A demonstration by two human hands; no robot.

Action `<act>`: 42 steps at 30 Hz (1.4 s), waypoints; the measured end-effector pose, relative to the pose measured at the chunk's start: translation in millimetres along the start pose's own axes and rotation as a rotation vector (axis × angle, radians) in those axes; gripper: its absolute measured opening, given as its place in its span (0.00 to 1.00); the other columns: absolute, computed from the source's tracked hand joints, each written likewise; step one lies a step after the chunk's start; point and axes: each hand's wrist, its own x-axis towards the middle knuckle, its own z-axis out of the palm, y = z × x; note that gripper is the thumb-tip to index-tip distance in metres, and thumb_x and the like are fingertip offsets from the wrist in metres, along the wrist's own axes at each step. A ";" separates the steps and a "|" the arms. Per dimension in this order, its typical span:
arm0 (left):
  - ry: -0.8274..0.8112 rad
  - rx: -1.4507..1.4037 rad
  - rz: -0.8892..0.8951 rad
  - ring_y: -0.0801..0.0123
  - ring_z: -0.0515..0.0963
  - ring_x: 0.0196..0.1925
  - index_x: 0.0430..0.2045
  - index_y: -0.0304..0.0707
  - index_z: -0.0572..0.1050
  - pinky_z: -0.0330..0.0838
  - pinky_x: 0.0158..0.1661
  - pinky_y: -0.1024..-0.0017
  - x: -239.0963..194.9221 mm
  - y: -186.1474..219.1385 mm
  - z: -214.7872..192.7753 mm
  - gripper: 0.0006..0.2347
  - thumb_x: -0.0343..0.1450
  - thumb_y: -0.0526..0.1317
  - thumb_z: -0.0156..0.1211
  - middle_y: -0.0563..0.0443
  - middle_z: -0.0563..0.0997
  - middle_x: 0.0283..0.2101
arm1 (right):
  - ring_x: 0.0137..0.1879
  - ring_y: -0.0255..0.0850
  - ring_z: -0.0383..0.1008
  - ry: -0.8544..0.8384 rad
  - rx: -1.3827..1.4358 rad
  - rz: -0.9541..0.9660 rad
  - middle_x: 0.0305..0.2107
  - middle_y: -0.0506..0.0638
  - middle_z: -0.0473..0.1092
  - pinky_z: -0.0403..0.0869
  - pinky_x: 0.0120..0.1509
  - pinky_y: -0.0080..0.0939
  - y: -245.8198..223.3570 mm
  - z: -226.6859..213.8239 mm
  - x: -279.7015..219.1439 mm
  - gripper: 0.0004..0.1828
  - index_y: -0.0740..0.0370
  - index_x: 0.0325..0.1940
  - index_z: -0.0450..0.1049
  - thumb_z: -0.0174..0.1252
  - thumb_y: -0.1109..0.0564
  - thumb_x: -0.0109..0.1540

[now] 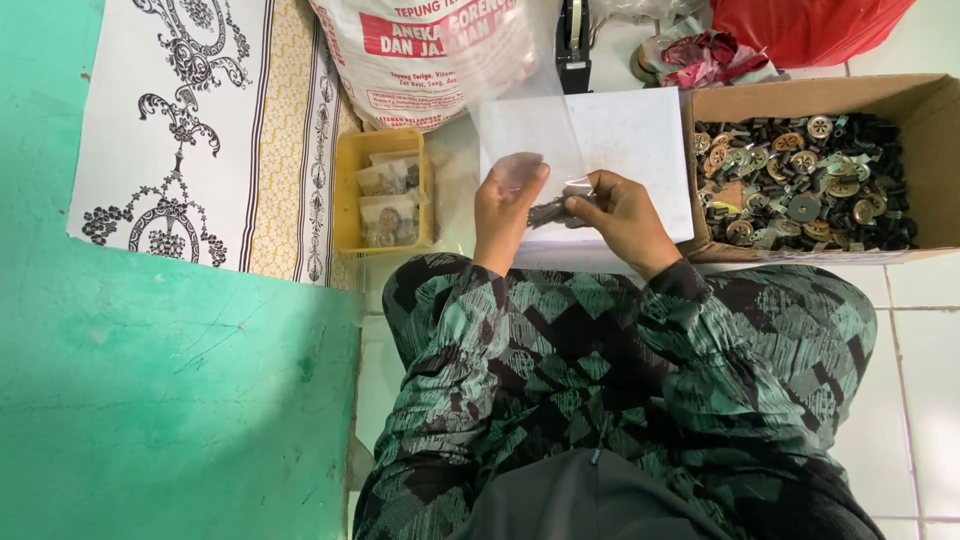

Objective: The person sorts metal components from a cardboard box and places them into small plastic bags, then seals one of the bags with adhesive tape.

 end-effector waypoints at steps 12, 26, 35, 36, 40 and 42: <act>0.215 0.243 -0.363 0.63 0.88 0.40 0.68 0.39 0.62 0.84 0.42 0.71 32.2 -80.7 -43.2 0.35 0.67 0.47 0.73 0.45 0.84 0.46 | 0.39 0.42 0.82 0.198 -0.702 0.349 0.45 0.60 0.72 0.80 0.44 0.47 26.7 -88.5 23.0 0.27 0.68 0.67 0.66 0.60 0.49 0.71; 0.218 0.486 -0.182 0.64 0.88 0.38 0.55 0.47 0.79 0.84 0.44 0.67 66.7 -100.6 -59.7 0.13 0.76 0.38 0.58 0.45 0.79 0.44 | 0.44 0.54 0.81 0.238 -0.996 0.330 0.33 0.54 0.79 0.77 0.47 0.54 33.6 -62.7 30.2 0.14 0.63 0.47 0.81 0.61 0.50 0.67; 0.313 0.556 -0.197 0.62 0.86 0.39 0.53 0.55 0.80 0.81 0.45 0.67 66.6 -110.7 -63.8 0.16 0.72 0.34 0.61 0.45 0.82 0.41 | 0.40 0.48 0.79 0.125 -0.835 0.232 0.33 0.55 0.77 0.76 0.44 0.49 27.3 -78.6 39.0 0.14 0.64 0.47 0.80 0.61 0.51 0.66; 0.321 0.554 -0.171 0.61 0.86 0.38 0.53 0.54 0.80 0.81 0.45 0.65 64.9 -110.8 -62.7 0.16 0.71 0.34 0.61 0.45 0.82 0.40 | 0.37 0.45 0.77 0.114 -0.707 0.220 0.30 0.56 0.76 0.74 0.44 0.47 24.0 -76.9 36.6 0.13 0.66 0.46 0.79 0.61 0.53 0.65; 0.281 0.557 -0.160 0.61 0.85 0.39 0.54 0.55 0.80 0.80 0.46 0.66 61.8 -106.8 -61.5 0.16 0.72 0.35 0.60 0.44 0.82 0.41 | 0.45 0.55 0.80 0.067 -1.034 0.308 0.36 0.58 0.79 0.78 0.44 0.56 38.3 -87.4 29.6 0.17 0.63 0.48 0.81 0.61 0.48 0.65; 0.278 0.588 -0.157 0.63 0.85 0.40 0.54 0.57 0.79 0.80 0.47 0.66 61.8 -103.6 -57.5 0.16 0.72 0.36 0.60 0.46 0.82 0.41 | 0.46 0.53 0.80 0.077 -1.209 0.323 0.35 0.54 0.79 0.79 0.44 0.55 45.5 -89.0 27.8 0.17 0.59 0.47 0.80 0.62 0.45 0.63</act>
